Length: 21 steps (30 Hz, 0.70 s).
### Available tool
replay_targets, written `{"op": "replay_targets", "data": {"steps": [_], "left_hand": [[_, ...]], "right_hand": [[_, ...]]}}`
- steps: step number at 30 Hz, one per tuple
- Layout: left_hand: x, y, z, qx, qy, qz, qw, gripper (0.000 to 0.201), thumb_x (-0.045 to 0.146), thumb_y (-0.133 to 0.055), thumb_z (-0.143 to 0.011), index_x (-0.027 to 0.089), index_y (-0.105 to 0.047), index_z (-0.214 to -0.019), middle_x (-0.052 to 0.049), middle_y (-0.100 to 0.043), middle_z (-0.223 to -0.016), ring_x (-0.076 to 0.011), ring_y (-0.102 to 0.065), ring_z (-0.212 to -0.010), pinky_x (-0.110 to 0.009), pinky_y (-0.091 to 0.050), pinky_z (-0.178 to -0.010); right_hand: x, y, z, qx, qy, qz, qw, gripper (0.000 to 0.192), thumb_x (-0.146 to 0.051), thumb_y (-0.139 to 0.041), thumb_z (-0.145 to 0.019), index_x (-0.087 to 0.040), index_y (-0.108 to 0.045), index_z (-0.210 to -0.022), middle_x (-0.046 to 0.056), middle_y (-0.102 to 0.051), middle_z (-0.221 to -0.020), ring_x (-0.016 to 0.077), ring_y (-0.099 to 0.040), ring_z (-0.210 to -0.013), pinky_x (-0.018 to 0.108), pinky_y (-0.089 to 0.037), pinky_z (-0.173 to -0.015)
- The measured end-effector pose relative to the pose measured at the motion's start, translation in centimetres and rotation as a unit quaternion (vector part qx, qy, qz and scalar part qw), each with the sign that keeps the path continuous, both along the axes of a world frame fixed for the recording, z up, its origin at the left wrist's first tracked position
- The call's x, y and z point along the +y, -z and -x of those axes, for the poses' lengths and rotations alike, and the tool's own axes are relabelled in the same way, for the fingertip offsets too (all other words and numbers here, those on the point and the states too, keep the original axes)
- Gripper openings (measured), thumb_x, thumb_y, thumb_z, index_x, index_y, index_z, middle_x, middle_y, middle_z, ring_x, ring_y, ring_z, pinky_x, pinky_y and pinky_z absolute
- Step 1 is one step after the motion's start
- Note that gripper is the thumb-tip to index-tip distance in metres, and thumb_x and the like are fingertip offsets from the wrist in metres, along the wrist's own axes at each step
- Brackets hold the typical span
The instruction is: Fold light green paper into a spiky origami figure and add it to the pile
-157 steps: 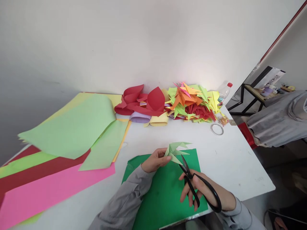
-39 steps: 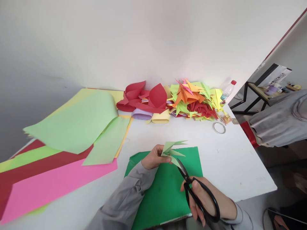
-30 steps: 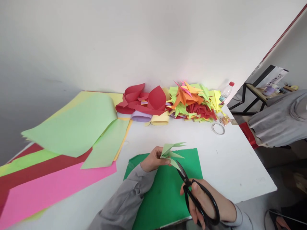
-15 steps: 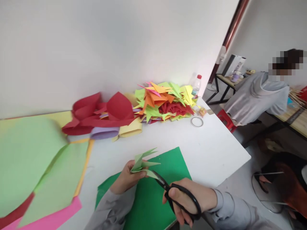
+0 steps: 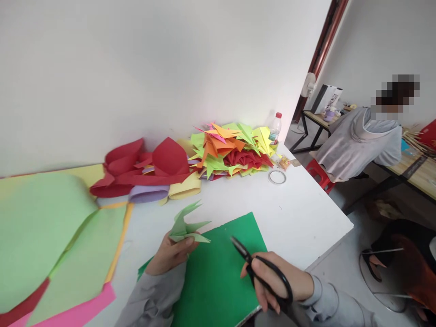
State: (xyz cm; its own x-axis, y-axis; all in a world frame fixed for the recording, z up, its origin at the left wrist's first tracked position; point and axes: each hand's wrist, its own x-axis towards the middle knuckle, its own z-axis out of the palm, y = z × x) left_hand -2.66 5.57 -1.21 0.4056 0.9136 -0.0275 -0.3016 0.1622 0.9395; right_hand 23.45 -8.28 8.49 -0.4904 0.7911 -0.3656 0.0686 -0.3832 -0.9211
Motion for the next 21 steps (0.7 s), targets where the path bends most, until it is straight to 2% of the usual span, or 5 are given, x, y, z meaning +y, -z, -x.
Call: {"op": "replay_targets", "data": {"steps": [4,7,11,15,21], "left_hand": [[-0.2,-0.7,-1.3,-0.029,0.013,0.017,0.999,0.03,0.039,-0.084,-0.057,0.016,-0.069,-0.068,0.008,-0.036,-0.037,-0.0051,-0.028,-0.035,-0.023,-0.03,-0.04],[-0.2,-1.3,-2.2,-0.043,0.017,0.0,0.999,0.032,0.041,-0.084,-0.056,0.016,-0.066,-0.063,0.009,-0.034,-0.035,-0.0039,-0.024,-0.034,-0.021,-0.025,-0.038],[-0.3,-1.4,-2.6,-0.042,0.032,-0.006,0.999,0.033,0.043,-0.083,-0.057,0.015,-0.066,-0.063,0.008,-0.034,-0.036,-0.004,-0.024,-0.034,-0.021,-0.018,-0.039],[-0.4,-1.3,-2.9,-0.041,0.042,-0.011,0.998,0.031,0.042,-0.082,-0.06,0.015,-0.067,-0.063,0.008,-0.032,-0.035,-0.0049,-0.024,-0.034,-0.023,-0.017,-0.039],[-0.3,-1.1,-2.8,-0.032,0.048,-0.008,0.998,0.03,0.042,-0.082,-0.059,0.016,-0.07,-0.066,0.009,-0.032,-0.037,-0.0039,-0.023,-0.034,-0.023,-0.017,-0.04]], "right_hand": [[1.0,1.0,-1.2,-0.138,0.111,-0.041,0.983,0.063,-0.073,-0.037,-0.086,-0.014,-0.05,-0.104,-0.007,-0.052,-0.048,0.0069,-0.036,-0.029,0.018,-0.03,-0.03],[3.1,1.7,-2.6,-0.277,0.154,-0.141,0.938,0.052,-0.065,-0.042,-0.089,-0.016,-0.053,-0.105,-0.005,-0.056,-0.05,0.0116,-0.048,-0.038,0.022,-0.037,-0.041],[6.6,2.7,-4.6,-0.531,0.159,-0.236,0.798,0.042,-0.049,-0.05,-0.091,-0.017,-0.051,-0.119,0.008,-0.071,-0.079,0.0227,-0.068,-0.072,0.028,-0.043,-0.063],[9.9,3.5,-6.0,-0.688,0.172,-0.208,0.674,0.036,-0.042,-0.045,-0.095,-0.016,-0.051,-0.119,0.013,-0.072,-0.085,0.0247,-0.07,-0.076,0.027,-0.042,-0.063],[12.9,5.0,-7.0,-0.711,0.197,-0.22,0.638,0.033,-0.026,-0.046,-0.094,-0.011,-0.049,-0.122,0.015,-0.068,-0.099,0.0233,-0.067,-0.088,0.028,-0.043,-0.069]]}}
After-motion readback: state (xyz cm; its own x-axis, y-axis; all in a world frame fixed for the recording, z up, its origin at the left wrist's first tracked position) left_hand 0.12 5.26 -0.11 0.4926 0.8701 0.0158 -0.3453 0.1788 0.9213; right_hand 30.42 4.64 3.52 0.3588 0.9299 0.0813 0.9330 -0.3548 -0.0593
